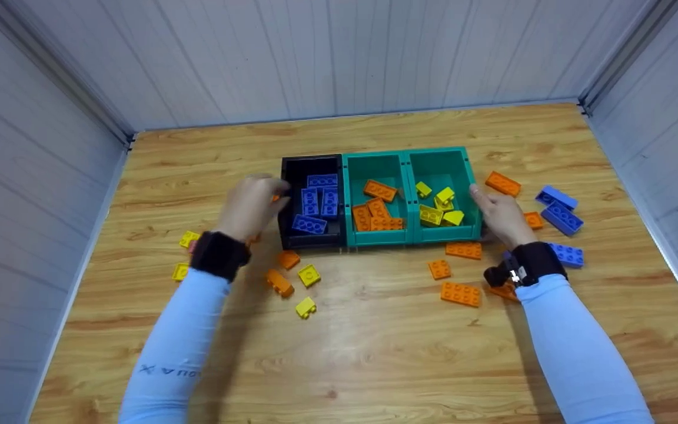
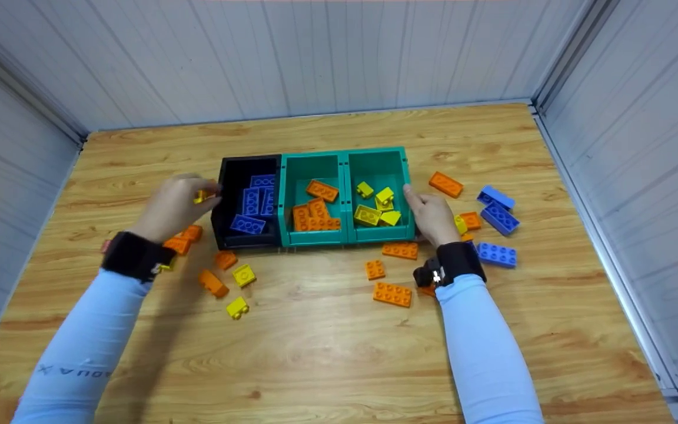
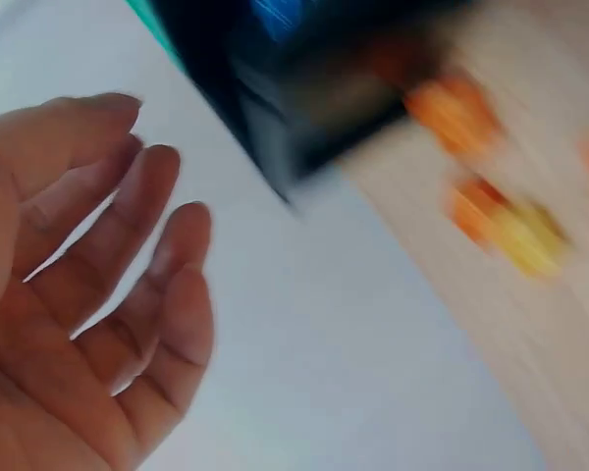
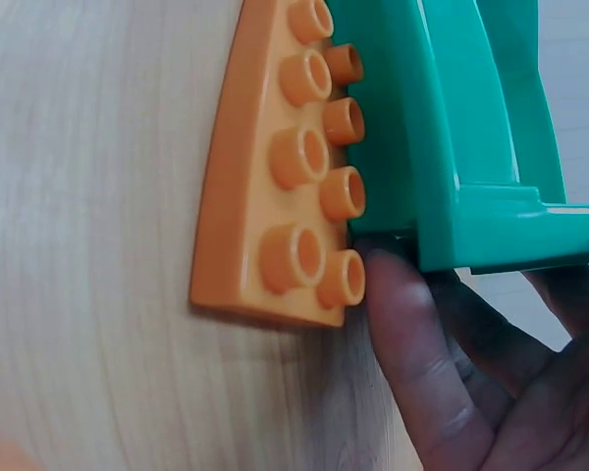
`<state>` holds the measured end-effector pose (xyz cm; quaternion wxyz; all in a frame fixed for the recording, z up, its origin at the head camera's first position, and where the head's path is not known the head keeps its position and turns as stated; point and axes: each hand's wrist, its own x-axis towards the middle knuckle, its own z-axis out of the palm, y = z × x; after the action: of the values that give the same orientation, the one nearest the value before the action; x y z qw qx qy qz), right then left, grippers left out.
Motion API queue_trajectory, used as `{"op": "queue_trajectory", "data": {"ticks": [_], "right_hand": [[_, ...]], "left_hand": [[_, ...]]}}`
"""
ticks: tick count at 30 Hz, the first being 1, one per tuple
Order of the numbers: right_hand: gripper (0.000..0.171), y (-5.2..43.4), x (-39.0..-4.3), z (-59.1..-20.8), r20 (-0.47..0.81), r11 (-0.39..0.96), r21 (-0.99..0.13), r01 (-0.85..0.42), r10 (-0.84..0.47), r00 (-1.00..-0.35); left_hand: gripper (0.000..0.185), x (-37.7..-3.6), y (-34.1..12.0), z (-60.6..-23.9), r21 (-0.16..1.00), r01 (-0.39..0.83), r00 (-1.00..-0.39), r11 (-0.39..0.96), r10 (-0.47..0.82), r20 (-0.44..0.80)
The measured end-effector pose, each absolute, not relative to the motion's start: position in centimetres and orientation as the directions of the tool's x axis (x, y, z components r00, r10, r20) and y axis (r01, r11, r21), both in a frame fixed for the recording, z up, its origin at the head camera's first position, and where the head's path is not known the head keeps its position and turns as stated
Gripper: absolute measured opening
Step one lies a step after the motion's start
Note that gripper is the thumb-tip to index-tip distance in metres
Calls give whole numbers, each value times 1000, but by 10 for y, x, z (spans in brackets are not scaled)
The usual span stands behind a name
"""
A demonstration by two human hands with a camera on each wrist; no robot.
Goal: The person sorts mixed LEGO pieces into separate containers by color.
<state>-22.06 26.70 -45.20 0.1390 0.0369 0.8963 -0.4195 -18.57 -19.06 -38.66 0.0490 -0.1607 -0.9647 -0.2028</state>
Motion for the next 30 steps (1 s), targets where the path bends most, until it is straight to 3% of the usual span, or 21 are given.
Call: {"op": "queue_trajectory", "data": {"ticks": [4,10,26,30], "right_hand": [[81,267,-220,-451,-295,639,-743,200,-44,-954],[92,269,-219,-449,-323,606,-764,222,-62,-944],[90,269,-219,-451,-338,564,-788,246,-63,-939],[92,268,-219,-451,-338,575,-781,243,-63,-939]], "left_hand": [[31,-176,-250,-400,420,148,-987,895,158,12],[40,-160,-314,-420,453,-45,-987,891,31,-160],[37,-143,-336,-443,468,-152,-966,871,-30,-258],[35,-141,-337,-446,451,-152,-973,880,-52,-226]]}}
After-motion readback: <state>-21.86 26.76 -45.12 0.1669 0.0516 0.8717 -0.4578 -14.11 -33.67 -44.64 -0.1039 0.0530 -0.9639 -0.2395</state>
